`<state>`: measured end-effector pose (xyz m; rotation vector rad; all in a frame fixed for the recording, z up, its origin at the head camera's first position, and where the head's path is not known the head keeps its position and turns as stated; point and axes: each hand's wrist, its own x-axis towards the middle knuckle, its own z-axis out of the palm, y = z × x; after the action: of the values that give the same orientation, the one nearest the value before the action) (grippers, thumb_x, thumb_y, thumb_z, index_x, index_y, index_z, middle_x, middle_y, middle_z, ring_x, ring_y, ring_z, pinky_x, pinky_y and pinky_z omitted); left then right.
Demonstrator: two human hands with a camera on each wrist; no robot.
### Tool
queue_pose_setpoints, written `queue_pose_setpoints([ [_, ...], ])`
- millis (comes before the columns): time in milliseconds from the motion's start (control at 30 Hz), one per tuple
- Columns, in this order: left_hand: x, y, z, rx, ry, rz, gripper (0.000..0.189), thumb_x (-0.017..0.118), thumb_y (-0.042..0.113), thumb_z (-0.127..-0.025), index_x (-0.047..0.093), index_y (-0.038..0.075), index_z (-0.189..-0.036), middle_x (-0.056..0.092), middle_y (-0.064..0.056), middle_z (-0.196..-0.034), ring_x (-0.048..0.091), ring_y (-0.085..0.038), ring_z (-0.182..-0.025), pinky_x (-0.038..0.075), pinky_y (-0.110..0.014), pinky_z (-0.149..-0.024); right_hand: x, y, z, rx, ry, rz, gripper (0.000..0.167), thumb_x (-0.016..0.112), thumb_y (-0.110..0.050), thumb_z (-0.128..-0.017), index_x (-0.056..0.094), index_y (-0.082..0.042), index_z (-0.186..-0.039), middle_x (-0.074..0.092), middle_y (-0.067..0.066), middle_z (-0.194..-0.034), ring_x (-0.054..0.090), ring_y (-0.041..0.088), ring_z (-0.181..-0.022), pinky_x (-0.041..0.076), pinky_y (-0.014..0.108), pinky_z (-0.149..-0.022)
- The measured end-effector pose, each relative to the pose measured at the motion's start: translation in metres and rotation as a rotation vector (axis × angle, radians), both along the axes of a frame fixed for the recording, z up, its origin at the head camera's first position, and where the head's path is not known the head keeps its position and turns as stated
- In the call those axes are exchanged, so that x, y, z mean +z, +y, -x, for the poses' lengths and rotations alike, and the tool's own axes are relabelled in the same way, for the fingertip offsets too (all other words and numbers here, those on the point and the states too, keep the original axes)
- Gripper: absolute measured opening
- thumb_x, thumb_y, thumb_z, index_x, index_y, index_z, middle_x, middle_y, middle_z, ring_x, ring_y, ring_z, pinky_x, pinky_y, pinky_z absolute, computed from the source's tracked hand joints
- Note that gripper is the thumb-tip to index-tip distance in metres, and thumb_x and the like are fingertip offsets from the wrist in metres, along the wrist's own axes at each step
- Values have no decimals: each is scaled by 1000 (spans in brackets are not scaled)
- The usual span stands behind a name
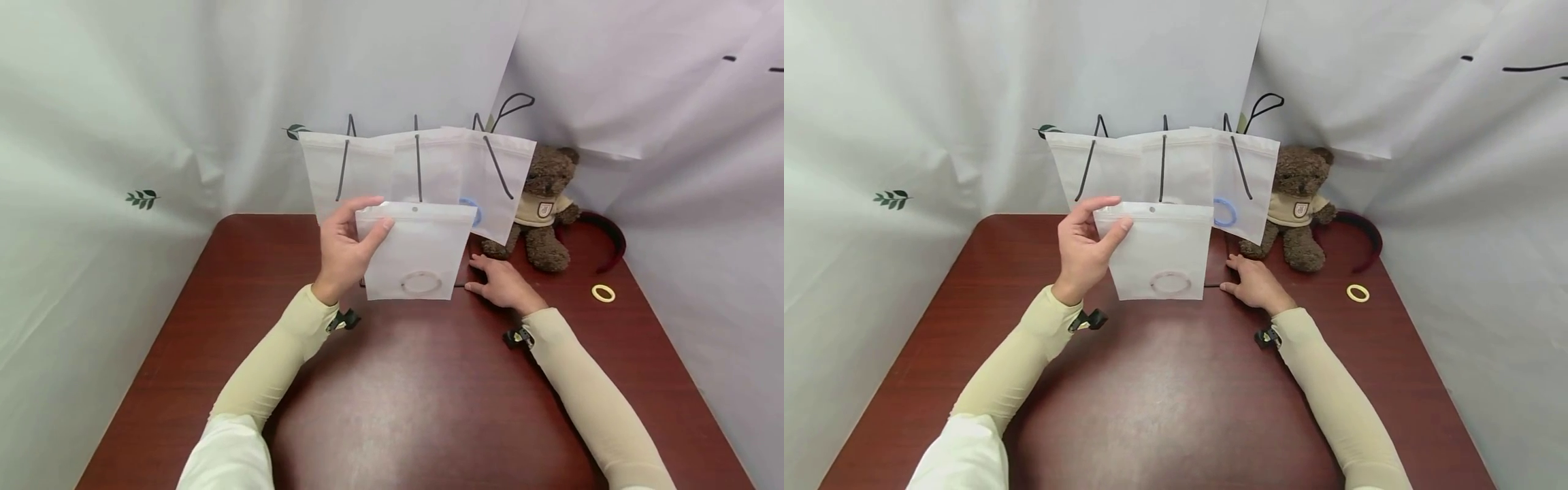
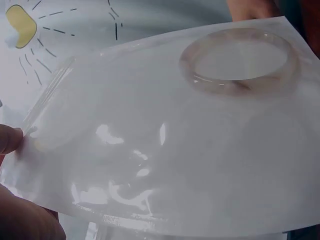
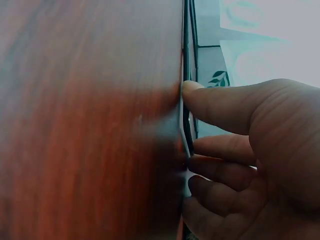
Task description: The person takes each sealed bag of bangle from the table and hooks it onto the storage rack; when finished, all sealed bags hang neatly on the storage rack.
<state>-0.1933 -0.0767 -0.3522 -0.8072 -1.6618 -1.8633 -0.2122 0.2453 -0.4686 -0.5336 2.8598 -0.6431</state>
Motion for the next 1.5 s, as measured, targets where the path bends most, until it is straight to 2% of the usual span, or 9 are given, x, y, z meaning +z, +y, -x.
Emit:
queue_pose_setpoints([
  [100, -3, 7, 4, -6, -3, -4, 33, 76, -8, -89, 69, -12, -121, 76, 10, -112, 71, -9, -91, 59, -24, -74, -1, 0, -1, 10, 6, 9, 64, 69, -28, -103, 50, 6, -153, 44, 28, -162, 42, 46, -151, 36, 60, -121],
  [167, -6, 10, 7, -4, -5, -10, 33, 76, -8, -90, 69, -12, -122, 75, 9, -113, 71, -9, -93, 59, -25, -76, -2, -1, -2, 6, 17, 12, 63, 69, -27, -104, 50, 6, -153, 45, 27, -161, 43, 45, -150, 36, 60, -121],
  [400, -11, 13, 17, 38, -18, -7, 32, 76, -4, -92, 69, -9, -124, 70, -28, -115, 71, -8, -93, 58, -24, -76, -1, -2, -2, -16, 21, 7, 63, 70, -28, -103, 51, 3, -154, 46, 25, -161, 45, 45, -149, 37, 59, -121],
  [567, -14, 17, 27, 64, -6, 1, 33, 76, -5, -92, 69, -10, -123, 65, -37, -121, 68, -10, -109, 55, -24, -88, -1, -2, -1, -30, 12, 6, 63, 71, -30, -102, 53, 1, -153, 47, 24, -161, 45, 45, -148, 37, 60, -120],
  [733, -17, 23, 40, 88, -2, -12, 32, 76, -3, -92, 69, -11, -122, 66, -37, -121, 66, -13, -116, 52, -26, -98, -1, -1, -1, -47, -1, 3, 63, 72, -31, -102, 53, -1, -154, 48, 22, -161, 45, 44, -149, 36, 60, -121],
  [967, -16, 29, 61, 104, 29, -45, 31, 75, -5, -93, 68, -12, -122, 66, -37, -122, 65, -22, -122, 48, -37, -111, -1, 0, 1, -51, -11, -1, 64, 72, -32, -102, 52, -2, -155, 47, 21, -162, 44, 44, -149, 38, 60, -120],
  [1133, -15, 29, 78, 132, 19, -32, 31, 74, -3, -93, 69, -9, -123, 69, -29, -123, 64, -16, -122, 46, -39, -113, 1, -2, 1, -51, -13, -1, 64, 73, -32, -101, 53, -2, -154, 48, 21, -162, 45, 44, -149, 37, 60, -120],
  [1333, -13, 29, 98, 132, 16, -36, 31, 75, -3, -94, 68, -10, -124, 69, -27, -126, 63, -18, -126, 43, -38, -117, 1, -2, 1, -47, -4, -1, 64, 73, -31, -101, 53, 0, -153, 48, 20, -161, 45, 44, -149, 37, 60, -120],
  [1500, -11, 31, 110, 158, 2, -27, 30, 76, 0, -94, 70, -7, -123, 71, -23, -125, 64, -15, -125, 47, -33, -111, 1, -1, 2, -47, 1, 2, 64, 73, -31, -101, 54, 0, -153, 49, 20, -161, 45, 44, -149, 38, 60, -119],
])
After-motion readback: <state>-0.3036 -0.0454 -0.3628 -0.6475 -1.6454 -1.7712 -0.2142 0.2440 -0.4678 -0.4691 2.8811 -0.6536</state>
